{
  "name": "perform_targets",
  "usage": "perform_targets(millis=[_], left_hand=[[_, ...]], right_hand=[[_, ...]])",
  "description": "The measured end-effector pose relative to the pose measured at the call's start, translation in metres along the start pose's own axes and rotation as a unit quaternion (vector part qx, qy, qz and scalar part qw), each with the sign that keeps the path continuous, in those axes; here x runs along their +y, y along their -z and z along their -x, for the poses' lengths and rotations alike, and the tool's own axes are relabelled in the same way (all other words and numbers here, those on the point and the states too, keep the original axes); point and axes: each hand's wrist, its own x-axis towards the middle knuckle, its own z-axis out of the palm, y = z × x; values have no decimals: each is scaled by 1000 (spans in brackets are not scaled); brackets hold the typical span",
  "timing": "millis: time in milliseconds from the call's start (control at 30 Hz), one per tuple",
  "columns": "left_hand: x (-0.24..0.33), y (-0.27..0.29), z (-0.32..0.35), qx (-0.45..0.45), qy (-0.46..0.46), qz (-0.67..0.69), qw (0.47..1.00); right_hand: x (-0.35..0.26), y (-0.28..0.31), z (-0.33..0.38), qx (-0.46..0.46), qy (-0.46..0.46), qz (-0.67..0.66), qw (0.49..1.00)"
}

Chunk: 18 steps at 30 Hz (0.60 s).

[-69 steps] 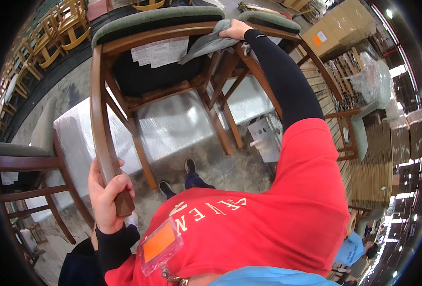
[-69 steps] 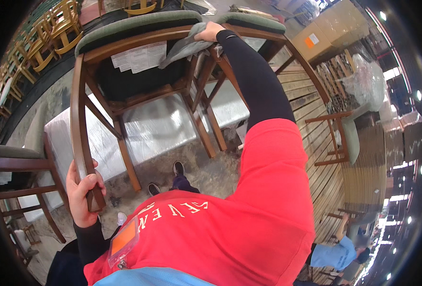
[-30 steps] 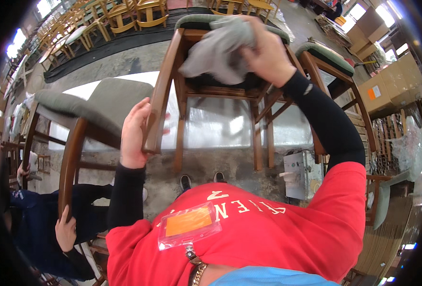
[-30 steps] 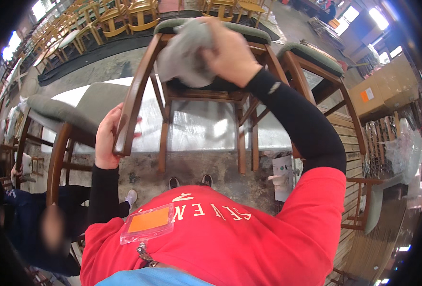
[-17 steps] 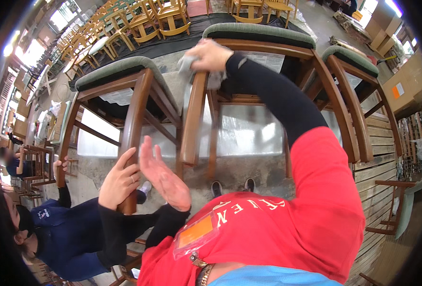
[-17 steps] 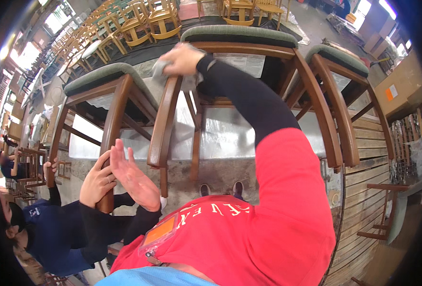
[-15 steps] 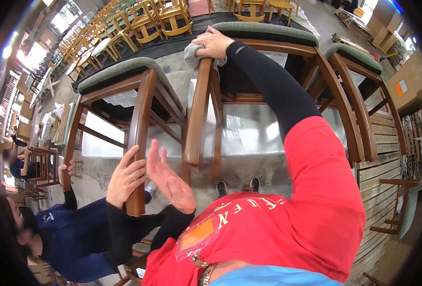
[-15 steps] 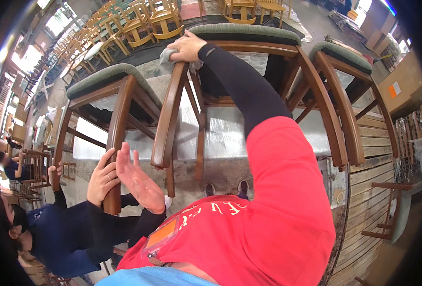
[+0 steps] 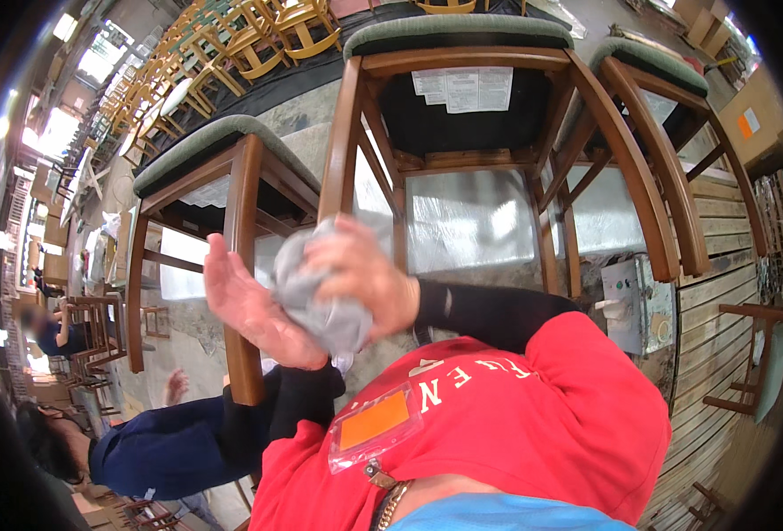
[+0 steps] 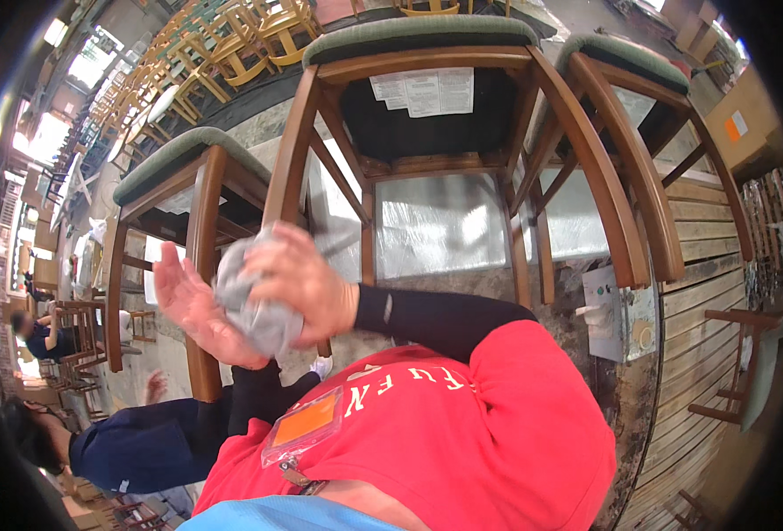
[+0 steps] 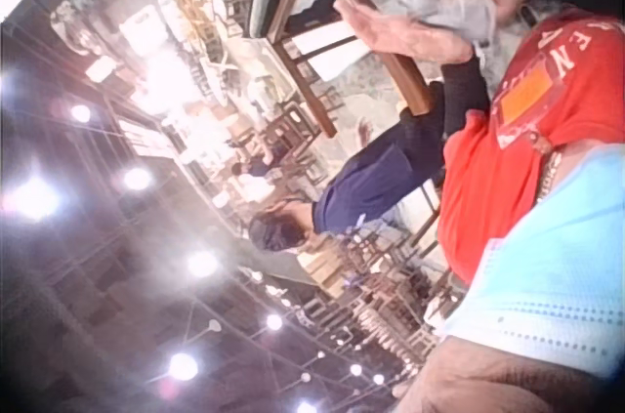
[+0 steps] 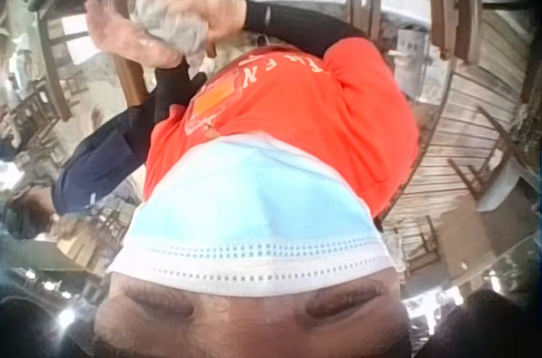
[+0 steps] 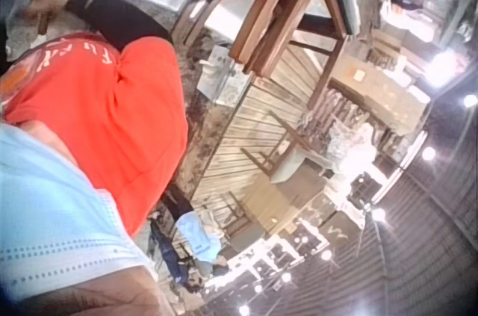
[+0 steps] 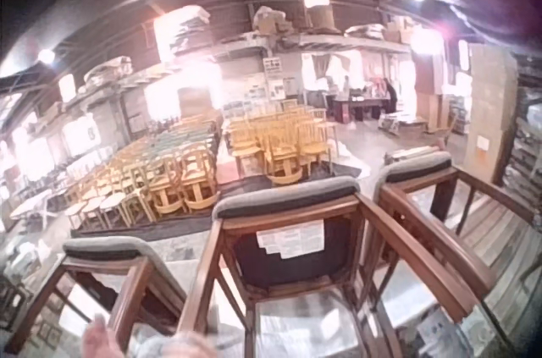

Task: The person wipes the underside and legs of a wooden chair with a gray cloth. They repeatedly lift the chair, wipe its frame, and set it back down, continuing the same wiping motion across multiple cycles.

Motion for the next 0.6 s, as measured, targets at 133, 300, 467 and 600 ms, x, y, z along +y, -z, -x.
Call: perform_targets(millis=[133,300,467,600], left_hand=[[-5,5,-9,-64,-98,-144,983],[-4,-42,-6,-135,-32,-82,987],[-4,-7,-6,-86,-19,-146,985],[-6,-15,-5,-88,-35,-131,987]], right_hand=[[98,-13,-28,216,-109,51,969],[188,70,-68,449,-368,-48,813],[40,-47,-32,328,-370,-265,828],[-62,-39,1,248,-377,-383,806]])
